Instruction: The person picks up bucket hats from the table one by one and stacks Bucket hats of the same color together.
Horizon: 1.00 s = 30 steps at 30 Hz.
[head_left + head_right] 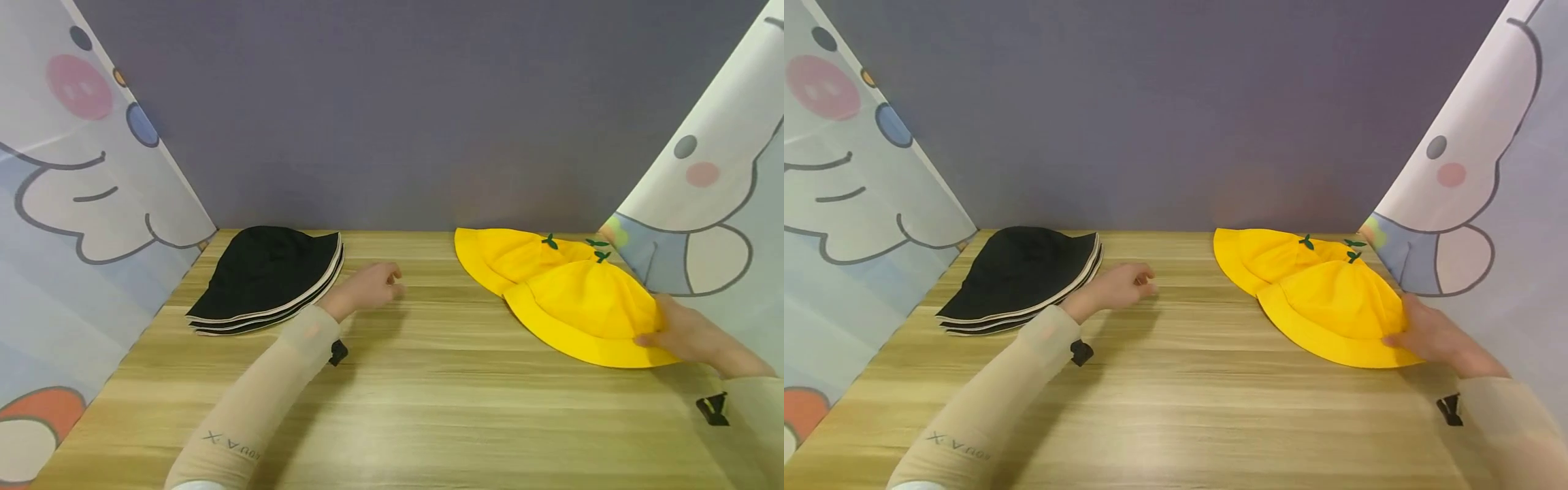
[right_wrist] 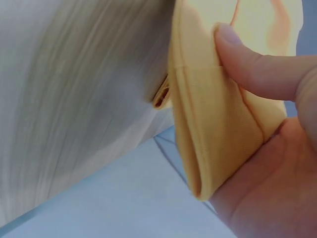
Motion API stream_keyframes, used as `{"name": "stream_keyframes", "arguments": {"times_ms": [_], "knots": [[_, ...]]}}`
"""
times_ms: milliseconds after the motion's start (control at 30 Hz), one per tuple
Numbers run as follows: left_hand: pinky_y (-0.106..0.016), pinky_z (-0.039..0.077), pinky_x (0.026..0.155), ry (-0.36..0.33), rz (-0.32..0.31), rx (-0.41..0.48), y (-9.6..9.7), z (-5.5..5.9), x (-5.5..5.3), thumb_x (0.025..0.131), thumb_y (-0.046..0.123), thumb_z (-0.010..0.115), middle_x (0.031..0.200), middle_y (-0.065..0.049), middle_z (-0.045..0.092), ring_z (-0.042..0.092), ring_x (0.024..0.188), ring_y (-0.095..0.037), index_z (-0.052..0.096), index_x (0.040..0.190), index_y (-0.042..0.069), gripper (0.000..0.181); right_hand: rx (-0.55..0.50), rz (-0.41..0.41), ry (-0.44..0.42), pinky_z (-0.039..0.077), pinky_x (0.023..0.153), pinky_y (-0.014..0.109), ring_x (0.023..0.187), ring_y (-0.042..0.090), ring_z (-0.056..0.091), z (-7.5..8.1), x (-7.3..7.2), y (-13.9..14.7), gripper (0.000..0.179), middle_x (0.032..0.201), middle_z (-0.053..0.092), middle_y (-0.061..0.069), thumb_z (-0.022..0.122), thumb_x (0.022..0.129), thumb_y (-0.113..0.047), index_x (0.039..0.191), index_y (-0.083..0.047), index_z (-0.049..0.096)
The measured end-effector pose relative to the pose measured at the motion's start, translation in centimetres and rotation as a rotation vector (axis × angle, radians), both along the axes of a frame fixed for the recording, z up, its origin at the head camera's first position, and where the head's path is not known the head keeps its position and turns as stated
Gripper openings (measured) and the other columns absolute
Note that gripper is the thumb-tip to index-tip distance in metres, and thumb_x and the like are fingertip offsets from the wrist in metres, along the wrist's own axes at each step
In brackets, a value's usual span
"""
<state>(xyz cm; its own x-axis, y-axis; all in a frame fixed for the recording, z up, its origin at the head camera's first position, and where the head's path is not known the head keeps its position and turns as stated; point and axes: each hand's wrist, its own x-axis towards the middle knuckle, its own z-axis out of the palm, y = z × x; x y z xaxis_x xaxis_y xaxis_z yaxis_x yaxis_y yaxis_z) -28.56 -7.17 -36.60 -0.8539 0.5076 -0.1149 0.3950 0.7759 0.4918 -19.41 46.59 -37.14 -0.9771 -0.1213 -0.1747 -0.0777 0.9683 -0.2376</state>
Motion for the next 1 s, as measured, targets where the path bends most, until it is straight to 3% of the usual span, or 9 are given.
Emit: {"name": "stream_keyframes", "arguments": {"times_ms": [100,200,333,433,700,833,900,1000], "knots": [[-0.048,0.045,0.106,-0.084,-0.045,0.119,2.3,0.2,-0.1,0.105,0.035,0.057,0.143,-0.019,0.055,0.054,0.130,-0.033,0.049,0.147,0.000,0.054,-0.017,0.025,0.053,0.049,0.071,0.055,0.082,0.045,0.057,0.4,0.1,-0.9,0.075,0.095,0.055,0.037,0.081,0.085,-0.022,0.118,0.023,0.031],[-0.045,0.037,0.115,-0.079,-0.060,0.138,5.2,0.0,0.0,0.104,0.037,0.059,0.153,-0.016,0.047,0.043,0.141,-0.031,0.044,0.152,0.002,0.061,-0.021,0.023,0.073,0.048,0.069,0.052,0.079,0.041,0.056,0.7,0.2,-1.8,0.072,0.093,0.056,0.033,0.081,0.085,-0.020,0.117,0.021,0.031],[-0.042,0.025,0.121,-0.045,-0.032,0.131,8.8,-0.7,0.4,0.102,0.036,0.063,0.162,-0.010,0.035,0.027,0.151,-0.026,0.038,0.157,0.008,0.066,-0.037,0.008,0.067,0.048,0.070,0.052,0.081,0.041,0.056,0.9,0.3,-2.8,0.074,0.095,0.056,0.033,0.082,0.085,-0.021,0.119,0.020,0.031],[-0.041,0.023,0.122,-0.042,-0.034,0.151,11.0,-1.4,0.5,0.102,0.034,0.063,0.165,-0.011,0.028,0.021,0.153,-0.025,0.035,0.158,0.009,0.068,-0.053,0.006,0.071,0.047,0.068,0.047,0.079,0.037,0.053,0.9,0.4,-3.4,0.071,0.092,0.056,0.028,0.082,0.085,-0.022,0.118,0.017,0.032],[-0.033,0.028,0.120,-0.067,-0.093,0.151,14.4,-2.1,1.2,0.101,0.034,0.063,0.163,-0.005,0.034,0.029,0.150,-0.020,0.029,0.161,0.009,0.073,-0.116,0.055,0.168,0.043,0.067,0.038,0.079,0.030,0.050,0.5,0.6,-5.1,0.061,0.092,0.053,0.018,0.082,0.087,-0.020,0.115,0.011,0.038],[-0.031,0.035,0.115,-0.035,-0.103,0.171,15.2,-2.3,1.8,0.099,0.036,0.066,0.158,-0.004,0.040,0.040,0.143,-0.018,0.031,0.160,0.013,0.074,-0.128,0.066,0.186,0.040,0.065,0.034,0.079,0.028,0.049,0.4,0.5,-5.5,0.058,0.092,0.051,0.015,0.082,0.088,-0.021,0.114,0.009,0.039],[-0.031,0.039,0.111,-0.020,-0.105,0.168,15.4,-2.3,2.0,0.098,0.039,0.068,0.154,-0.004,0.043,0.044,0.137,-0.018,0.033,0.159,0.015,0.075,-0.140,0.069,0.191,0.043,0.067,0.038,0.081,0.031,0.050,0.3,0.5,-5.5,0.060,0.095,0.053,0.019,0.082,0.088,-0.021,0.116,0.010,0.039],[-0.031,0.040,0.110,-0.013,-0.117,0.164,15.6,-2.2,2.3,0.099,0.040,0.067,0.154,-0.003,0.044,0.046,0.136,-0.017,0.031,0.160,0.016,0.074,-0.149,0.097,0.231,0.042,0.065,0.036,0.077,0.028,0.049,0.1,0.5,-5.9,0.058,0.088,0.052,0.015,0.084,0.085,-0.018,0.115,0.010,0.042]]}}
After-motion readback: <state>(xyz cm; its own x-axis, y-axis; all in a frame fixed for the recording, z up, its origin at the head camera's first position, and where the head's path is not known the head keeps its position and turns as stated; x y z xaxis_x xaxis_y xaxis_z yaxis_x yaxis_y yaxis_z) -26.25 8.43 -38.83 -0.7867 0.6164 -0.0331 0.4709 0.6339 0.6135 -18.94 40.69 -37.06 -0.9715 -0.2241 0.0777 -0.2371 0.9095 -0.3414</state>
